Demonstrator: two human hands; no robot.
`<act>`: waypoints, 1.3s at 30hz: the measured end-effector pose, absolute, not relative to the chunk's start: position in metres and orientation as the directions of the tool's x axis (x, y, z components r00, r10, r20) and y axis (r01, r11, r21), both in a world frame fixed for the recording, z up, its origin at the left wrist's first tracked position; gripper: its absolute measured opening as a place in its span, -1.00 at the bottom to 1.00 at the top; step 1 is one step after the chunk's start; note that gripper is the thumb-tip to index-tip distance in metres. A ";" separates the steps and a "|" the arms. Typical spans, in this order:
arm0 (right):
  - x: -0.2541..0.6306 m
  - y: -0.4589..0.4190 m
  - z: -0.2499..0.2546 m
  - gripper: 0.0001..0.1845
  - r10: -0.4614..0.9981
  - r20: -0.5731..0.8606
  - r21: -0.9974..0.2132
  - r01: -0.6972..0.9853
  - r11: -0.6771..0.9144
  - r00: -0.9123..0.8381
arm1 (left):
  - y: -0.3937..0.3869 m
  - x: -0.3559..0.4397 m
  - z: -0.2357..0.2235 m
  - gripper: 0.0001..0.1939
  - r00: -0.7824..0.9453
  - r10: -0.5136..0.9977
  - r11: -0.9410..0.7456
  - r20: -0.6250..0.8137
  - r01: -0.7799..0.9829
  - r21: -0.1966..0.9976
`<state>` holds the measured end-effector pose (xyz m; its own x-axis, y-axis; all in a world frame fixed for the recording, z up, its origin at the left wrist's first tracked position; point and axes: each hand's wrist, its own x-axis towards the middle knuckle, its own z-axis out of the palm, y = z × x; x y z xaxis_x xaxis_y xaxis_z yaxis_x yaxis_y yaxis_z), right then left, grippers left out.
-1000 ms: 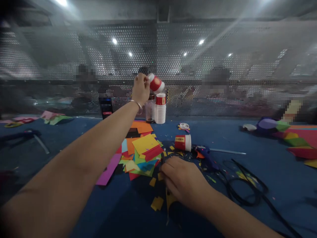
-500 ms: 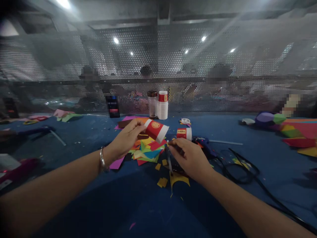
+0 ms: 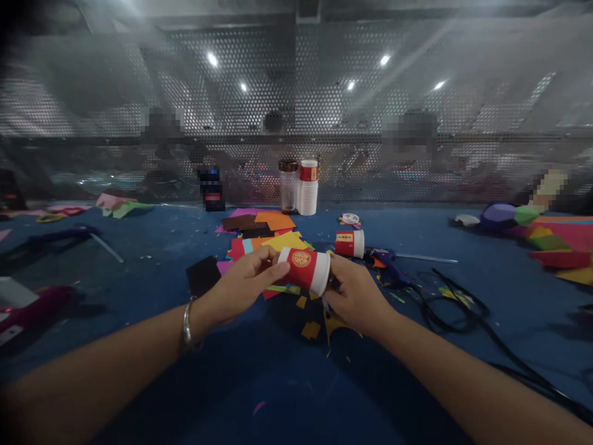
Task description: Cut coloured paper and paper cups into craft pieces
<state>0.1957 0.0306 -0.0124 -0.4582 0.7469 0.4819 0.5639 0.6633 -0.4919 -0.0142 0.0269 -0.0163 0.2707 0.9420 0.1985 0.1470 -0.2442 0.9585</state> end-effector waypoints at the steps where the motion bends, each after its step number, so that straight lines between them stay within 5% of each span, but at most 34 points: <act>1: 0.196 0.031 -0.012 -0.76 0.742 0.486 -0.485 0.564 0.668 -0.461 | 0.027 -0.014 -0.016 -0.75 0.265 0.942 -0.249 0.206 0.140 0.958; 9: 0.221 0.036 0.000 -0.73 0.820 0.473 -0.388 0.759 0.522 -0.322 | 0.037 -0.023 -0.019 -0.50 -0.103 0.985 -0.156 0.141 -0.148 0.977; 15: 0.227 0.029 0.011 -0.73 0.859 -0.004 -0.287 0.823 0.490 -0.513 | 0.035 -0.027 -0.022 -0.56 -0.054 0.987 -0.157 0.150 -0.171 0.973; 18: 0.224 0.025 0.014 -0.80 0.857 -0.121 -0.248 0.851 0.462 -0.501 | 0.034 -0.025 -0.024 -0.55 -0.048 0.987 -0.160 0.154 -0.205 0.966; 24: 0.223 0.026 0.013 -0.89 0.880 -0.157 -0.215 0.885 0.412 -0.448 | 0.034 -0.019 -0.025 -0.57 -0.056 0.991 -0.133 0.124 -0.192 0.972; 31: 0.228 0.030 0.007 -0.93 0.919 -0.211 -0.316 0.913 0.257 -0.332 | 0.030 -0.018 -0.027 -0.50 -0.005 0.987 -0.161 0.161 -0.115 0.980; 39: 0.226 0.031 0.013 -0.85 0.946 -0.118 -0.252 0.930 0.266 -0.303 | 0.031 -0.020 -0.027 -0.48 -0.029 0.979 -0.205 0.204 -0.080 0.975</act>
<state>0.2264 0.0306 0.0129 -0.3025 0.9459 -0.1176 0.9303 0.2662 -0.2524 -0.0199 0.0314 -0.0269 -0.0294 0.9786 0.2037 -0.0801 -0.2054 0.9754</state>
